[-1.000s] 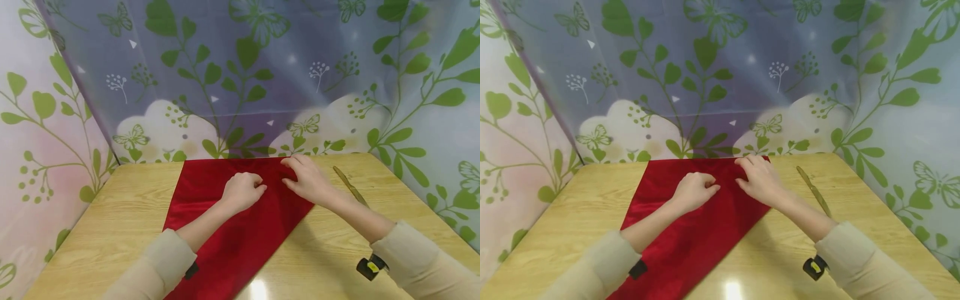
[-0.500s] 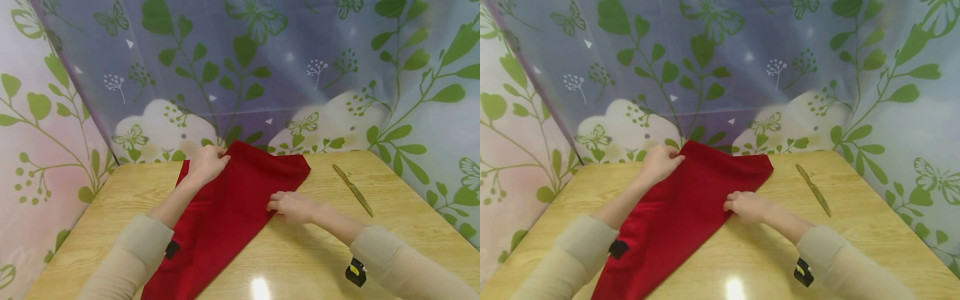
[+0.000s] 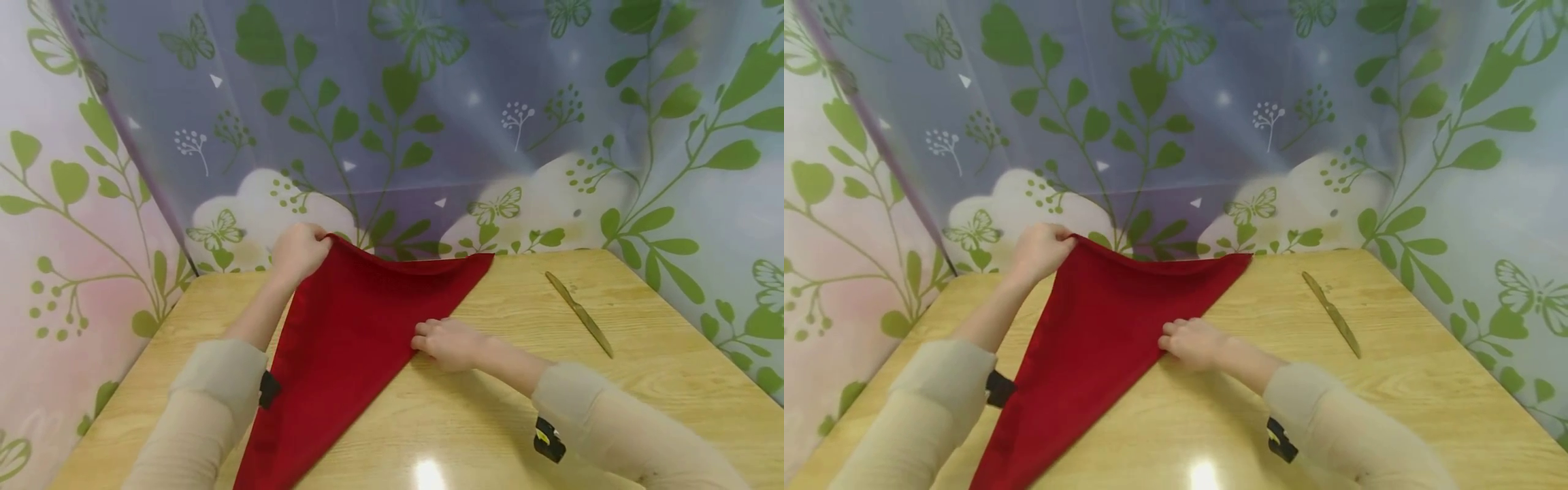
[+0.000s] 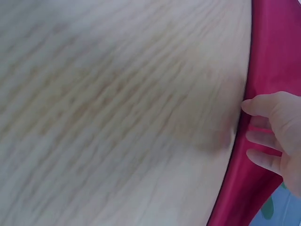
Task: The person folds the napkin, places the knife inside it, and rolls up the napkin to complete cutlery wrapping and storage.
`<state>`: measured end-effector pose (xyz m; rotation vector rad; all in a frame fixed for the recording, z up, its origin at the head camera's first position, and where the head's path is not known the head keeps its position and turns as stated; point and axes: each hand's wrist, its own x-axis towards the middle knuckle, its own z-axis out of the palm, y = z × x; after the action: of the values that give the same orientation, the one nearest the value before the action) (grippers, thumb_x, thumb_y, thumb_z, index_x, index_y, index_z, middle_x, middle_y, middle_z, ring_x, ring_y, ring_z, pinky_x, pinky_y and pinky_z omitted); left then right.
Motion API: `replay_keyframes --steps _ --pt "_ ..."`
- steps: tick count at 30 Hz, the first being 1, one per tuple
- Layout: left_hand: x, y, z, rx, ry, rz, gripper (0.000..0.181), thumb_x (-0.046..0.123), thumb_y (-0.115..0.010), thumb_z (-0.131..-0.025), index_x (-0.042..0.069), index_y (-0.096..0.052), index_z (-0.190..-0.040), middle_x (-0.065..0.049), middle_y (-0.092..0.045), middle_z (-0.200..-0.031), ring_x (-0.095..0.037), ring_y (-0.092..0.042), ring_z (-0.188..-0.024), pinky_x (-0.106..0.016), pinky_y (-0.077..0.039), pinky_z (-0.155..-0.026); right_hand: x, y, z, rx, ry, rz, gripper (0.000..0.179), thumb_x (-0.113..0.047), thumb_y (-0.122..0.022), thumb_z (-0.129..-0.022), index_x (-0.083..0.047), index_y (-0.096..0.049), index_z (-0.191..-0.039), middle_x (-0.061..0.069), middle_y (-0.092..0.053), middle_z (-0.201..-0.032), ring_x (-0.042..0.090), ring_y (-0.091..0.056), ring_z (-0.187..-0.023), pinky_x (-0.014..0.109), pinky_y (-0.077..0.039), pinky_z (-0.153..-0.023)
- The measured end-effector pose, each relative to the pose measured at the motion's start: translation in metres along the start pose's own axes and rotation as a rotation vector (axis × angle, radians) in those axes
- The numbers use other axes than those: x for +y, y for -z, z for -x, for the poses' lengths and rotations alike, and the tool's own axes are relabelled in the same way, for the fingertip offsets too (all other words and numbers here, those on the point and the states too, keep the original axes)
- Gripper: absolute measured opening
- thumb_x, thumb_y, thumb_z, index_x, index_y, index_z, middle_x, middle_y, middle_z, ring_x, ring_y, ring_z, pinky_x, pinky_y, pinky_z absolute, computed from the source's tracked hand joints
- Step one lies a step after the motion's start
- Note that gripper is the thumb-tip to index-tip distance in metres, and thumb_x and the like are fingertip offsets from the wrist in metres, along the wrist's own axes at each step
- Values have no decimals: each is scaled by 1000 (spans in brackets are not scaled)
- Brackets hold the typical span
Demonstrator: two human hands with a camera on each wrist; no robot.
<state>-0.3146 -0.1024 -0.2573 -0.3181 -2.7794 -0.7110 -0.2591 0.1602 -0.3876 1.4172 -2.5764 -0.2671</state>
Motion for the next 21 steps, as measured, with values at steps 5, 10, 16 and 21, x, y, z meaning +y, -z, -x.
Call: replay_keyframes --steps 5,10,16,21 --pt "-18 1 -9 -17 52 -30 38 20 -48 -92 12 -38 -56 2 -35 -50 -13 -32 -49 -24 -24 -45 -7 -2 -11 -45 -19 27 22 -16 -62 -86 -12 -63 -107 2 -56 -95 19 -55 -86 28 -47 -68" --pt "-34 -6 -16 -75 99 -67 44 20 -45 -93 14 -34 -51 4 -30 -45 -10 -25 -43 -22 -21 -42 -10 -1 -16 -81 -40 17 22 -17 -62 -86 -14 -63 -108 1 -56 -96 18 -54 -88 29 -47 -67" --pt "-51 -21 -24 -103 128 -91 44 17 -44 -91 14 -31 -49 4 -28 -45 -10 -22 -44 -22 -20 -42 -11 0 -17 -110 -60 3 23 -19 -61 -86 -14 -63 -108 0 -56 -97 18 -54 -90 30 -47 -68" --pt "-56 -31 -30 -78 159 -95 32 6 -44 -81 13 -32 -52 3 -28 -50 -13 -24 -49 -24 -23 -42 -10 -3 -16 -98 -55 -7 22 -20 -61 -87 -14 -64 -108 0 -57 -95 18 -55 -88 29 -47 -68"
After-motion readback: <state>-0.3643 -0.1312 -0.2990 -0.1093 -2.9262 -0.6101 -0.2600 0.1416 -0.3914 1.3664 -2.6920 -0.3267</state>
